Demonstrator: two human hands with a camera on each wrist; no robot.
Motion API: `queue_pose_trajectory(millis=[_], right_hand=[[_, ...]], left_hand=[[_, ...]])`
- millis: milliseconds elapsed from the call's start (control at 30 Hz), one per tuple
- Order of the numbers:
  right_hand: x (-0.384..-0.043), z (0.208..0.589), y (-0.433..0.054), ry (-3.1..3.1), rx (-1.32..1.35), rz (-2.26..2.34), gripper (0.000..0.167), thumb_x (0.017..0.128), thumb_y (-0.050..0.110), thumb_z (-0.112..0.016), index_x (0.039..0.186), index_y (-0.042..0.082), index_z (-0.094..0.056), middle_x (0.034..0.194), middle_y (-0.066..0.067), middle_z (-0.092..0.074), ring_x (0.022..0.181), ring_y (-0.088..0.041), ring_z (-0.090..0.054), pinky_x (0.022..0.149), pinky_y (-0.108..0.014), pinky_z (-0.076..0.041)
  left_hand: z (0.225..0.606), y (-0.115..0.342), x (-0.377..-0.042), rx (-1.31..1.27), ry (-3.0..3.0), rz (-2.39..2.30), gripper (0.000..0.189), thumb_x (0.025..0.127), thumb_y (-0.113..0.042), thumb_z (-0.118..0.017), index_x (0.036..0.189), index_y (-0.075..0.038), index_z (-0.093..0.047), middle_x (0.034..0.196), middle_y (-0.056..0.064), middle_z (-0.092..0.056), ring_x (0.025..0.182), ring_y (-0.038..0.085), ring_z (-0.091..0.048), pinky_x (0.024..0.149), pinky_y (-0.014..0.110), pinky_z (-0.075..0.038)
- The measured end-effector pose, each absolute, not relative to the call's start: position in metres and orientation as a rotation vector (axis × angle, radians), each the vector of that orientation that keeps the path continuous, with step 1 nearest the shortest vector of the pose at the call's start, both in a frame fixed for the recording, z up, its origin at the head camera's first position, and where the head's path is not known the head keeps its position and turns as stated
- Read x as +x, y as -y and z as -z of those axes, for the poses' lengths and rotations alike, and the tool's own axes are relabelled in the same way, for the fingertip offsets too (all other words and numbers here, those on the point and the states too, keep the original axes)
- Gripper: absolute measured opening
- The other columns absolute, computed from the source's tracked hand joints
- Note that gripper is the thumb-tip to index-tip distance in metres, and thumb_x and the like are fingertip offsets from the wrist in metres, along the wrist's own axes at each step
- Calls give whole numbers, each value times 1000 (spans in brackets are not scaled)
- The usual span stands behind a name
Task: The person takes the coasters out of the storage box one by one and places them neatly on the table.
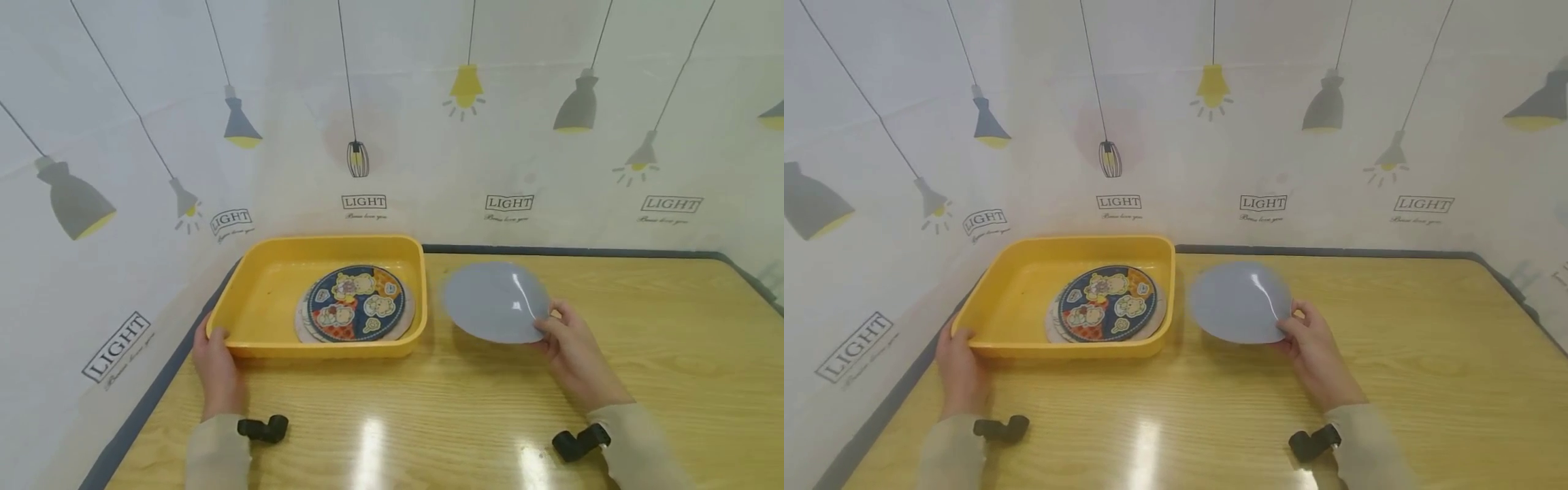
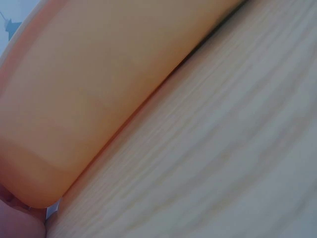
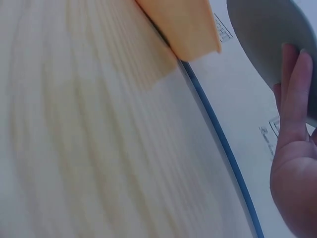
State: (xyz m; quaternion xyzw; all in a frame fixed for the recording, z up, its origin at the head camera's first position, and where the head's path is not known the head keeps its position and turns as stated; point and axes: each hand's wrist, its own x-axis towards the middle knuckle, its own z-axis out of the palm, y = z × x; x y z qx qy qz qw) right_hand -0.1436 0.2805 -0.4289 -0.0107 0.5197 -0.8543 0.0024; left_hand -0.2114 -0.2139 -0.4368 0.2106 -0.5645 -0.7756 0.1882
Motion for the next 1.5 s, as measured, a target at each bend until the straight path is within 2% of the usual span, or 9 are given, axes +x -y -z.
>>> queue_pose_trajectory(millis=[300,467,633,967,1167,1500], right_hand=[[-133,432,-324,-1465,-93,2822,20,90,-7,-39,106,4,-40,109,-8,-47,92,-18,-58,75,-29,-48],[-132,432,-334,-1445,-121,2870,25,89,-10,-36,110,4,-40,110,-8,-47,91,-18,-59,72,-29,-49],[-131,435,-341,-1507,-97,2857,29,90,-7,-38,116,6,-42,117,-6,-44,97,-18,-57,74,-30,-49],[-133,450,-359,-1205,-110,2977,25,90,-10,-31,103,3,-47,101,-6,-54,84,-18,-58,68,-29,-49],[-133,450,-367,-1226,-114,2992,23,90,-10,-31,102,4,-45,101,-6,-51,83,-19,-58,68,-29,-49],[-128,450,-380,-1263,-113,3004,27,90,-10,-33,109,3,-46,108,-6,-48,87,-18,-57,72,-29,-49]], left_hand=[[440,217,-210,596,1615,2166,49,86,-10,-34,134,-19,-38,134,-1,-34,116,15,-36,94,27,-29],[438,218,-208,599,1616,2155,49,86,-10,-34,134,-19,-39,134,-1,-35,117,15,-36,95,28,-29],[437,217,-207,586,1617,2158,49,86,-11,-34,134,-19,-38,134,0,-34,116,17,-37,95,28,-30],[437,219,-208,596,1621,2149,48,87,-12,-34,135,-20,-37,134,-2,-34,116,16,-37,95,28,-29],[438,219,-208,594,1619,2132,48,86,-11,-34,134,-19,-38,133,-1,-35,116,16,-37,95,27,-30],[436,218,-209,587,1587,2163,49,86,-10,-34,134,-18,-39,134,-1,-34,117,16,-37,95,27,-30]])
